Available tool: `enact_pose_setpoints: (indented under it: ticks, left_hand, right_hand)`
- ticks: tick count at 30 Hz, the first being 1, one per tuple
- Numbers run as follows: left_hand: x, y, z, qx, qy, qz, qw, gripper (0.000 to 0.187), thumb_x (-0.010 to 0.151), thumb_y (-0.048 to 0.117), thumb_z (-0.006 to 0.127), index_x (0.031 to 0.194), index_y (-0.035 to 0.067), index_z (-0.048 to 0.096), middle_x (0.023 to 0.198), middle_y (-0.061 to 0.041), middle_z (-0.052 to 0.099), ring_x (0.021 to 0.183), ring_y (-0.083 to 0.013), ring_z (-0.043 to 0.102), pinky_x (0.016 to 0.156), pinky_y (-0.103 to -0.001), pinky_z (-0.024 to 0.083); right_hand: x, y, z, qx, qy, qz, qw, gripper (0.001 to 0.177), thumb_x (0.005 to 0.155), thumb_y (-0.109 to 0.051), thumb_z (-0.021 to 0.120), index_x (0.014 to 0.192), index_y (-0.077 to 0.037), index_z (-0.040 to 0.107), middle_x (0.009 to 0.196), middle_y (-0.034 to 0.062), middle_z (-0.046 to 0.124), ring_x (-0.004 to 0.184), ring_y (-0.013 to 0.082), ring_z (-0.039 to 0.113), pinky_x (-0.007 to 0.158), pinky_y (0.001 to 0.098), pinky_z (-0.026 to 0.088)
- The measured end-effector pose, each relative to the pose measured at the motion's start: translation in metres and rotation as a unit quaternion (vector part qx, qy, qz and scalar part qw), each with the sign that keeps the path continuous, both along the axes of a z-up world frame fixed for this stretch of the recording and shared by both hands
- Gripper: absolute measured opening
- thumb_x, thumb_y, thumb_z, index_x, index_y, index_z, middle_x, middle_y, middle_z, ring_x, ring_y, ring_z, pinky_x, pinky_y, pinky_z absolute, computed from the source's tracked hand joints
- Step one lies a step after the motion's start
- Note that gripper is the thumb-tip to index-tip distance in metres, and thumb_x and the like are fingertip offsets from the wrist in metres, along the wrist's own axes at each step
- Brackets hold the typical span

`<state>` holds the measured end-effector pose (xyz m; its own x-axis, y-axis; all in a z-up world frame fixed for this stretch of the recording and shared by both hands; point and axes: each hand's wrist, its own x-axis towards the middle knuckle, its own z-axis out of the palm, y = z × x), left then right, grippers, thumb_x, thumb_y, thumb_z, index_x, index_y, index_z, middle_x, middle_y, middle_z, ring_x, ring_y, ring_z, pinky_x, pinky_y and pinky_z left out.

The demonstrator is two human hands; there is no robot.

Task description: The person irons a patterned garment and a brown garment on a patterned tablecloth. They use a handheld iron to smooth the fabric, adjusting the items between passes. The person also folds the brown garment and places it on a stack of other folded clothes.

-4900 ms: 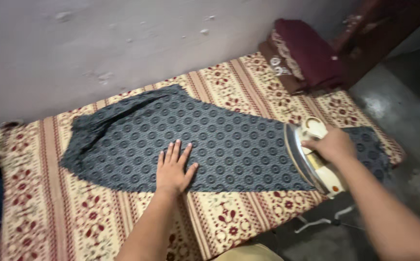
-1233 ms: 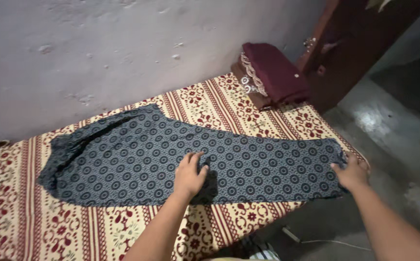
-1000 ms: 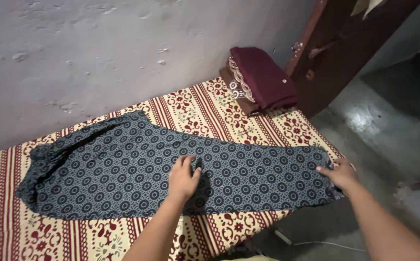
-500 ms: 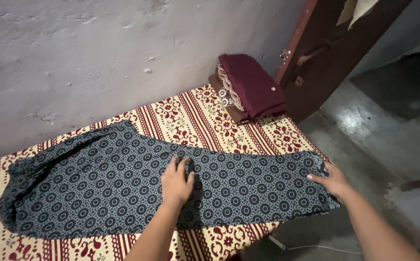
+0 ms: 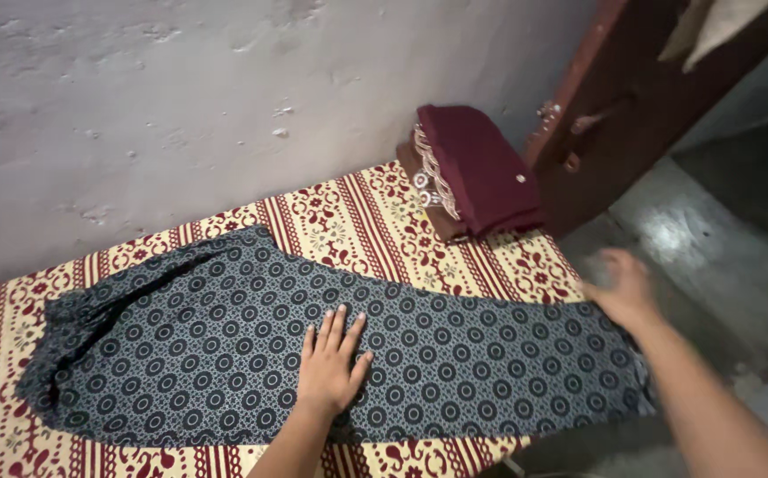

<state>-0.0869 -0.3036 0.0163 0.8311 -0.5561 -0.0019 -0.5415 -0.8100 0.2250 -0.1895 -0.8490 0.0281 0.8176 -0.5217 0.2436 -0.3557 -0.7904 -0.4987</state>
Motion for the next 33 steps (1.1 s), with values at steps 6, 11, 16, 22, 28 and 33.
enact_pose_setpoints:
  ticks: [6, 11, 16, 22, 28, 33]
  left_hand:
    - [0.002, -0.007, 0.02, -0.059, -0.061, 0.0, 0.996, 0.066, 0.093, 0.055, 0.051, 0.15, 0.022, 0.043, 0.154, -0.016, 0.039, 0.143, -0.0331, 0.032, 0.113, -0.054, 0.02]
    - [0.04, -0.047, 0.057, -0.138, 0.023, 0.077, 0.987, 0.05, 0.093, 0.048, 0.055, 0.13, 0.015, 0.058, 0.124, -0.013, 0.06, 0.12, -0.0323, 0.053, 0.103, -0.049, 0.038]
    - [0.093, -0.114, 0.066, -0.277, 0.054, 0.079, 0.956, 0.046, 0.096, 0.037, 0.056, 0.135, 0.013, 0.059, 0.121, -0.016, 0.066, 0.114, -0.035, 0.062, 0.1, -0.046, 0.047]
    - [0.165, -0.222, 0.022, -0.434, 0.227, 0.121, 0.863, 0.048, 0.097, 0.027, 0.055, 0.142, 0.01, 0.056, 0.132, -0.019, 0.067, 0.118, -0.0326, 0.065, 0.102, -0.041, 0.05]
    - [0.207, -0.309, 0.014, -0.47, 0.292, 0.279, 0.785, 0.057, 0.087, 0.035, 0.072, 0.131, 0.0, 0.062, 0.119, -0.021, 0.074, 0.106, -0.0333, 0.072, 0.095, -0.042, 0.055]
    - [0.206, -0.332, 0.054, -0.361, 0.333, 0.37, 0.788, 0.073, 0.075, 0.045, 0.088, 0.125, -0.002, 0.064, 0.115, -0.019, 0.07, 0.103, -0.0282, 0.067, 0.096, -0.039, 0.054]
  right_hand:
    - [0.162, 0.128, 0.073, -0.107, 0.01, 0.118, 0.987, 0.072, 0.085, -0.046, 0.079, 0.143, -0.009, 0.055, 0.138, 0.0198, 0.059, 0.131, 0.0415, 0.053, 0.109, 0.0498, 0.044]
    - [0.223, 0.178, 0.103, -0.133, 0.125, 0.118, 0.976, 0.109, 0.076, -0.054, 0.083, 0.159, -0.011, 0.029, 0.159, 0.0227, 0.035, 0.145, 0.0427, 0.031, 0.114, 0.0569, 0.031]
    - [0.24, 0.166, 0.103, -0.136, 0.227, 0.135, 0.955, 0.105, 0.076, -0.042, 0.082, 0.162, -0.028, 0.022, 0.163, 0.0242, 0.029, 0.137, 0.043, 0.039, 0.106, 0.0519, 0.04]
    - [0.262, 0.085, 0.096, 0.087, 0.161, 0.149, 0.972, 0.064, 0.091, -0.026, 0.067, 0.155, -0.025, 0.055, 0.122, 0.0225, 0.073, 0.109, 0.0357, 0.069, 0.095, 0.0418, 0.054]
    - [0.268, 0.029, 0.087, 0.381, 0.043, 0.161, 0.909, 0.05, 0.089, -0.009, 0.062, 0.139, -0.006, 0.06, 0.118, 0.006, 0.071, 0.102, 0.0138, 0.064, 0.091, 0.0294, 0.05]
    - [0.277, 0.0, 0.097, 0.348, 0.031, 0.168, 0.922, 0.049, 0.09, -0.009, 0.064, 0.138, -0.004, 0.062, 0.117, 0.0074, 0.07, 0.102, 0.0151, 0.061, 0.092, 0.0296, 0.048]
